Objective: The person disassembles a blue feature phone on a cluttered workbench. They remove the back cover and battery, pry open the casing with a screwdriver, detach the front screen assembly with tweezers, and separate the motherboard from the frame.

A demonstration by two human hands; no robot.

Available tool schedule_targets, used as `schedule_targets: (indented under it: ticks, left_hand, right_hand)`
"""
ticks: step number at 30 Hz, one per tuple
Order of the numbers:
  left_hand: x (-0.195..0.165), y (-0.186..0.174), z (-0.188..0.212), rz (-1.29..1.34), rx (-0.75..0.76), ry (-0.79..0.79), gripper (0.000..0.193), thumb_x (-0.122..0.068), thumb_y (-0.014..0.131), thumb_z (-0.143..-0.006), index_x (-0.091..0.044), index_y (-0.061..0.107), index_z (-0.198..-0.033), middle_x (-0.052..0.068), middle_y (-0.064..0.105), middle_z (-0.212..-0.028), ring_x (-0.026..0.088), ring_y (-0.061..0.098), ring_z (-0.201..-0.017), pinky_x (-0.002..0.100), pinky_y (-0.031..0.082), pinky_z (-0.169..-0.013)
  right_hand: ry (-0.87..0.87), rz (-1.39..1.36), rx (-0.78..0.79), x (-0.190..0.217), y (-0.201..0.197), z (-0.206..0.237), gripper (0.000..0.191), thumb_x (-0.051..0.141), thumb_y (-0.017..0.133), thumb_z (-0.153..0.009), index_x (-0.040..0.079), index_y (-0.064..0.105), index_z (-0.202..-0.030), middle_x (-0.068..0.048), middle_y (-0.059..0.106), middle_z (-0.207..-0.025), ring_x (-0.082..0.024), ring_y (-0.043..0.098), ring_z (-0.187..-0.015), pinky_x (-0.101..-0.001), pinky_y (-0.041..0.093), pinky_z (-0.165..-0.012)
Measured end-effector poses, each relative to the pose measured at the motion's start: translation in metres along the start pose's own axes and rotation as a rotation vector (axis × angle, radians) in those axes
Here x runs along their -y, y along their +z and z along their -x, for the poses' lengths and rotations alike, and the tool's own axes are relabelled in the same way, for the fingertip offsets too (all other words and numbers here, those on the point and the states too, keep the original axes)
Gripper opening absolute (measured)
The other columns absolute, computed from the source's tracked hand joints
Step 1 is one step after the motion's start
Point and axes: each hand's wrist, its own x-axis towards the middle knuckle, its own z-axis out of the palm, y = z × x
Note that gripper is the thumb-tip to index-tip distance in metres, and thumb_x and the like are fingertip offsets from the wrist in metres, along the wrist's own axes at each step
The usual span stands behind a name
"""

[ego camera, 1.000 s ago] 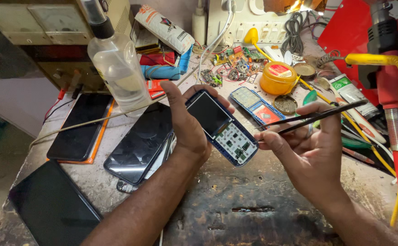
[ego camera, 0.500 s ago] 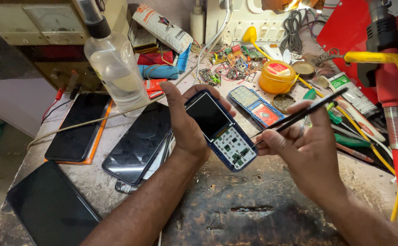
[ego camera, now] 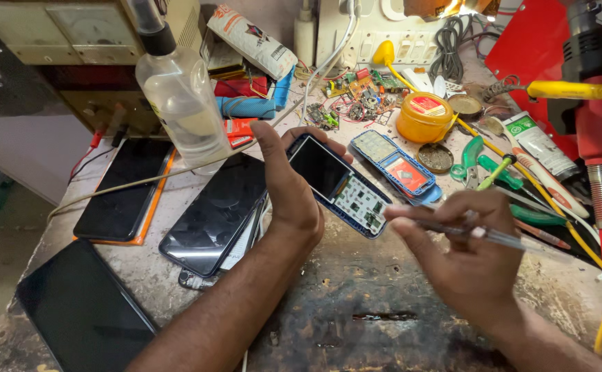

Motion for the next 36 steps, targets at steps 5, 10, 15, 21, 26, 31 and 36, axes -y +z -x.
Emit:
schedule_targets:
  ticks: [5, 10, 15, 21, 26, 31, 36]
  left_hand:
    - [0.001, 0.003, 0.000, -0.024, -0.028, 0.052, 0.083, -0.080, 0.031, -0.091, -0.003, 0.059, -0.097, 0.016, 0.070, -0.080, 0.028, 0.074, -0.075, 0.039, 0.061, -0.074]
    - [0.002, 0.006, 0.001, -0.063, -0.058, 0.058, 0.077, -0.075, 0.031, -0.095, -0.003, 0.057, -0.098, 0.017, 0.072, -0.080, 0.028, 0.074, -0.076, 0.038, 0.061, -0.073]
    - [0.001, 0.009, 0.003, -0.173, -0.062, 0.050, 0.074, -0.072, 0.030, -0.097, -0.003, 0.057, -0.098, 0.017, 0.073, -0.078, 0.025, 0.075, -0.073, 0.034, 0.059, -0.066]
    - [0.002, 0.010, 0.004, -0.173, -0.064, 0.053, 0.074, -0.071, 0.030, -0.098, -0.002, 0.056, -0.098, 0.017, 0.072, -0.076, 0.024, 0.075, -0.071, 0.032, 0.060, -0.067]
    - [0.002, 0.009, 0.003, -0.178, -0.061, 0.058, 0.072, -0.070, 0.032, -0.098, -0.002, 0.057, -0.098, 0.016, 0.072, -0.077, 0.024, 0.075, -0.071, 0.033, 0.060, -0.067]
    - [0.004, 0.008, 0.004, -0.251, -0.043, 0.094, 0.067, -0.067, 0.036, -0.100, -0.003, 0.054, -0.101, 0.016, 0.071, -0.083, 0.021, 0.073, -0.076, 0.031, 0.058, -0.073]
    - [0.006, 0.008, 0.005, -0.263, -0.105, 0.018, 0.068, -0.070, 0.034, -0.097, -0.004, 0.052, -0.103, 0.015, 0.071, -0.086, 0.020, 0.071, -0.077, 0.032, 0.057, -0.072]
  right_hand:
    - [-0.204, 0.306, 0.079, -0.001, 0.005, 0.006, 0.041, 0.000, 0.080, -0.087, 0.006, 0.047, -0.110, -0.009, 0.072, -0.092, -0.020, 0.080, -0.098, -0.0224, 0.062, -0.069]
    - [-0.234, 0.382, 0.074, 0.004, 0.008, 0.001, 0.027, 0.001, 0.081, -0.088, 0.006, 0.058, -0.101, -0.005, 0.076, -0.092, -0.017, 0.080, -0.097, -0.0247, 0.064, -0.074]
    - [-0.285, 0.464, 0.057, 0.009, 0.011, -0.004, 0.025, 0.002, 0.083, -0.087, 0.006, 0.060, -0.097, -0.007, 0.078, -0.091, -0.016, 0.080, -0.091, -0.0254, 0.062, -0.071]
    - [-0.310, 0.470, 0.023, 0.012, 0.009, -0.002, 0.025, 0.002, 0.083, -0.087, 0.007, 0.061, -0.098, -0.009, 0.078, -0.093, -0.016, 0.079, -0.092, -0.0270, 0.064, -0.076]
    - [-0.334, 0.481, 0.060, 0.010, 0.008, -0.003, 0.025, 0.003, 0.083, -0.086, 0.007, 0.061, -0.097, -0.009, 0.078, -0.092, -0.016, 0.080, -0.091, -0.0269, 0.063, -0.074]
    - [-0.346, 0.521, 0.061, 0.011, 0.007, -0.006, 0.024, 0.002, 0.083, -0.087, 0.005, 0.062, -0.098, -0.011, 0.078, -0.095, -0.018, 0.079, -0.089, -0.0288, 0.062, -0.074]
    - [-0.590, 0.676, 0.128, 0.015, 0.004, -0.013, 0.021, 0.000, 0.082, -0.086, 0.003, 0.065, -0.097, -0.015, 0.076, -0.100, -0.029, 0.077, -0.096, -0.0391, 0.063, -0.082]
